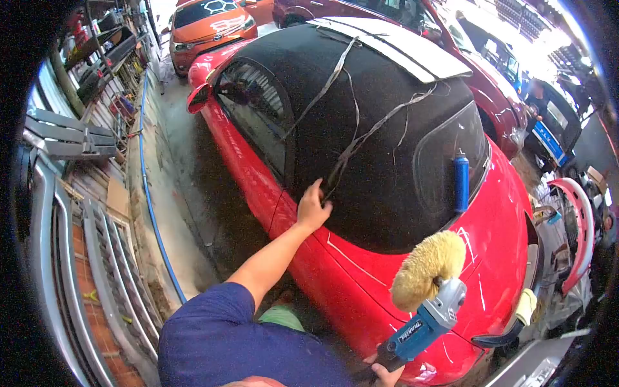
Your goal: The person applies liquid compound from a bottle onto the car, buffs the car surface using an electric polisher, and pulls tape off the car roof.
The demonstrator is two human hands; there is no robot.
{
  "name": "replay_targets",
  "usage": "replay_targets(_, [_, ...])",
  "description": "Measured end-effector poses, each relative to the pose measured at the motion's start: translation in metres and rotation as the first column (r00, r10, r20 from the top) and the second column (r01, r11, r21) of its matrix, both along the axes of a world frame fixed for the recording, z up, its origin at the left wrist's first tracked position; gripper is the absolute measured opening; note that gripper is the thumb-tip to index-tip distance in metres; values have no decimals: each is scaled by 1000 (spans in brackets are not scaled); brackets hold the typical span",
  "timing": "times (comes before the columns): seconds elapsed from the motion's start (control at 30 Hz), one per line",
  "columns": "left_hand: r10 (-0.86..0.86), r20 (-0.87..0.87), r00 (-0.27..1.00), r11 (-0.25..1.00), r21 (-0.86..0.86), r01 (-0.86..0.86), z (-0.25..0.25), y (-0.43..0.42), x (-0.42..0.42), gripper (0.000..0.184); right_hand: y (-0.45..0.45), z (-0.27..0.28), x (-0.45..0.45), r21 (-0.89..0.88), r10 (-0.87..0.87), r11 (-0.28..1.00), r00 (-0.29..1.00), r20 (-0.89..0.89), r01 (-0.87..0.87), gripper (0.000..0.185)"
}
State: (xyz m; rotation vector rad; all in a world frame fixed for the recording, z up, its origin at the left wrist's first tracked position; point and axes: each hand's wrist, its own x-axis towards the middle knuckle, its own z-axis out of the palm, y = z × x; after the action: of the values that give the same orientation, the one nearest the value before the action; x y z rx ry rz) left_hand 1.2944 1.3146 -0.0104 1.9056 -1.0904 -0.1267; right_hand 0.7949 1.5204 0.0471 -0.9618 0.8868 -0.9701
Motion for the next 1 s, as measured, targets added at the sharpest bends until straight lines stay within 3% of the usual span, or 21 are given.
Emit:
replay_targets(0.03, [-35,-195,980,999,28,41,-13,-2,14,67,-4,11,13,14,-27,1000,999,-19,27,75])
replay_targets(0.1, [114,31,993,993,-47,-112,-33,-3,59,46,-5,30,34,36,-72,997,996,-53,74,75])
replay_targets(0.17, [374,-112,921,914,-124,-386,-8,-2,136,53,-7,40,51,47,-101,993,992,-71,105,74])
replay_targets(0.23, [536,23,844,807,-307,-504,26,-19,186,84,-8,46,67,58,-127,990,988,-82,132,74])
replay_targets(0.3, [260,177,949,921,-339,-190,58,-35,189,121,-9,50,83,65,-149,986,985,-84,154,73])
replay_targets(0.33, [125,181,975,978,-185,-91,64,-38,182,136,-10,51,91,66,-160,984,983,-84,166,73])
replay_targets(0.37, [158,143,977,987,12,-162,80,-34,160,123,-11,53,98,67,-170,982,982,-85,176,72])
replay_targets(0.43, [151,-53,987,979,-128,-157,62,-33,154,93,-10,57,109,70,-190,978,977,-94,196,72])
replay_targets(0.5, [7,-151,989,994,108,9,38,-15,157,56,-9,59,119,74,-210,973,973,-95,217,71])
replay_targets(0.53, [-150,-329,932,904,336,264,54,-1,156,51,-7,60,122,78,-224,970,970,-91,231,71])
replay_targets(0.57, [-240,-522,818,701,490,518,85,15,153,49,-5,62,124,79,-237,966,967,-95,244,70])
replay_targets(0.63, [-611,-569,551,267,507,820,137,20,161,54,1,64,127,77,-275,956,957,-94,283,70])
replay_targets(0.67, [-780,-495,382,-8,619,786,169,6,167,57,8,65,128,75,-299,949,950,-93,306,69])
replay_targets(0.7, [-880,-446,165,-245,722,647,201,-21,174,60,13,66,128,75,-316,943,944,-95,324,69])
replay_targets(0.73, [-759,-605,241,-355,695,625,226,-52,179,61,19,68,129,74,-334,937,938,-94,341,69])
replay_targets(0.77, [-741,-612,277,-372,718,588,240,-95,182,56,26,70,131,76,-353,930,931,-91,360,68])
replay_targets(0.8, [-543,-680,492,-311,707,635,259,-121,178,54,33,73,134,85,-374,920,923,-94,382,68])
replay_targets(0.83, [-540,-645,541,-345,755,557,259,-148,176,53,40,77,137,92,-392,911,914,-100,401,68])
replay_targets(0.9, [-643,-545,538,-305,827,473,242,-163,160,53,50,84,140,97,-435,890,894,-108,445,67])
replay_targets(0.93, [-717,-520,464,-314,835,451,244,-160,150,52,49,89,142,149,-445,876,888,-113,458,77])
replay_targets(1.0, [-635,-494,594,-164,837,521,253,-147,143,52,49,58,133,63,-481,873,875,-51,483,84])
